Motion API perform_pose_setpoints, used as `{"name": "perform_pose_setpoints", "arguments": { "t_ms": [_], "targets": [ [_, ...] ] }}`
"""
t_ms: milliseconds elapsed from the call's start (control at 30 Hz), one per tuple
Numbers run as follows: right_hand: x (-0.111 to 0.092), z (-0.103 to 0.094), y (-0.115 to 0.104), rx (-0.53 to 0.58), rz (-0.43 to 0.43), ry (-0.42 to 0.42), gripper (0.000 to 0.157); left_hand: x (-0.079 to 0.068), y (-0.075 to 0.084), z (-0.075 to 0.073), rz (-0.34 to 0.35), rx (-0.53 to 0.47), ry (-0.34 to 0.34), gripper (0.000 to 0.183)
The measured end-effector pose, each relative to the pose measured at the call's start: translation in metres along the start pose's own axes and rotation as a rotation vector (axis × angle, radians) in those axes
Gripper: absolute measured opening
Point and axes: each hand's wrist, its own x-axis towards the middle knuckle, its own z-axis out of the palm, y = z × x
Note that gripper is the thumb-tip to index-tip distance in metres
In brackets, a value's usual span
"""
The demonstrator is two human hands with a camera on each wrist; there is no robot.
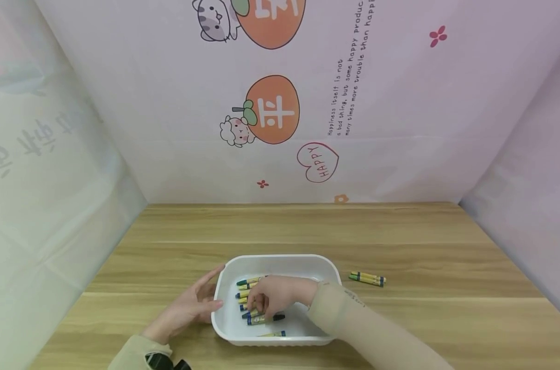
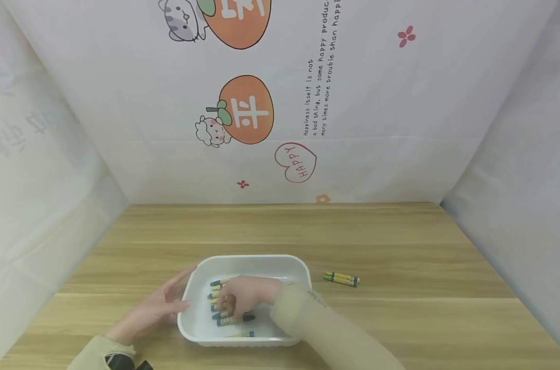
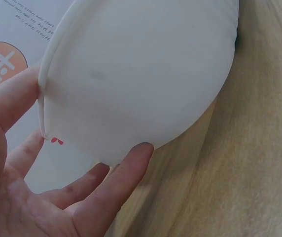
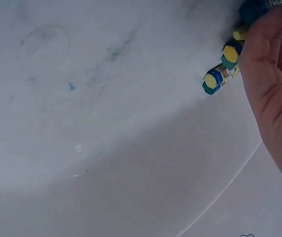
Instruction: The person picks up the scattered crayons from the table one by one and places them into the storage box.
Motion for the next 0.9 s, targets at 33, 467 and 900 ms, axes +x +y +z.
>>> {"name": "perform_pose_setpoints", "arguments": {
  "t_ms": [33, 467, 900],
  "targets": [
    [0.000, 0.000, 0.000, 0.002, -0.001, 0.002, 0.032, 0.000, 0.000, 0.000, -0.005, -0.003, -0.001, 0.089],
    [-0.011, -0.014, -0.005, 0.007, -0.025, 0.049, 0.030, 0.000, 0.002, 0.001, -0.014, -0.011, 0.001, 0.089],
    [-0.064, -0.050, -0.002, 0.026, -0.135, 0.179, 0.028, 0.000, 0.004, 0.001, -0.019, 0.010, 0.018, 0.091]
  ]
}}
